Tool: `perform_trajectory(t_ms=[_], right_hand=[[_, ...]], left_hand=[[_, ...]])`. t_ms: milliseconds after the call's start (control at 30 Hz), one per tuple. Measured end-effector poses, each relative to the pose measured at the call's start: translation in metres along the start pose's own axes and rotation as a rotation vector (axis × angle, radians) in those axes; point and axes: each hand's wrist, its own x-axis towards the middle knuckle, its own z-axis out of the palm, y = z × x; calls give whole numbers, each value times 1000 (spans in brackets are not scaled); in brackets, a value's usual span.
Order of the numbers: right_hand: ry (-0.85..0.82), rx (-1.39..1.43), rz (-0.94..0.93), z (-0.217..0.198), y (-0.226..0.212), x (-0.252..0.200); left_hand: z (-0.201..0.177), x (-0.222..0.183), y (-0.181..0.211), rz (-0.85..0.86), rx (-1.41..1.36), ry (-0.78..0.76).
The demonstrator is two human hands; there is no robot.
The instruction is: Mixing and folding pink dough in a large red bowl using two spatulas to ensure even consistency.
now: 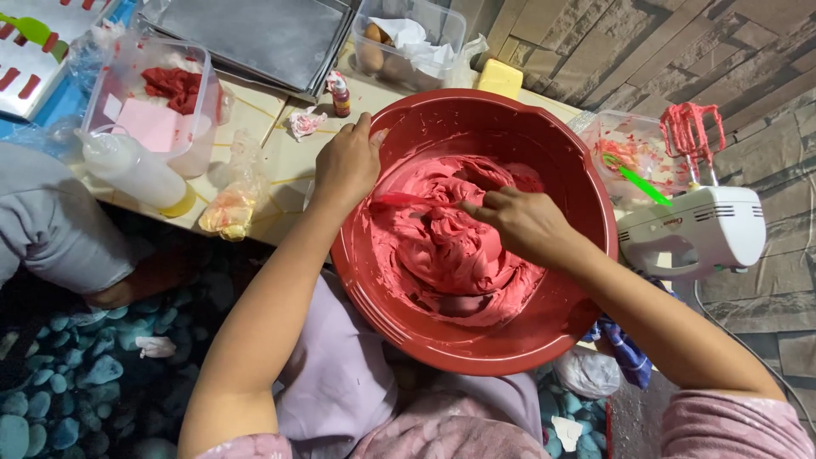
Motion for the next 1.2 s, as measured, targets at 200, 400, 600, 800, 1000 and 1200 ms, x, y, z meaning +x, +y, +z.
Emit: perform_trajectory(t_ms=[200,400,600,800,1000,1200], right_hand=[[-105,-50,68,-21,-20,-70],[-407,109,617,-78,3,-96],[-330,108,768,-27,67,-78],[-443,106,768,-6,56,-29],[-442,223,605,0,34,29],[-257,117,202,2,26,29]], left_hand=[[0,3,-2,-9,-14,-24],[1,11,-3,-38,1,-61],[-8,-2,3,-8,3,-33],[-11,-5,3,21,22,-60],[-15,-7,4,58,42,-50],[-13,-8,0,100,66,-25]])
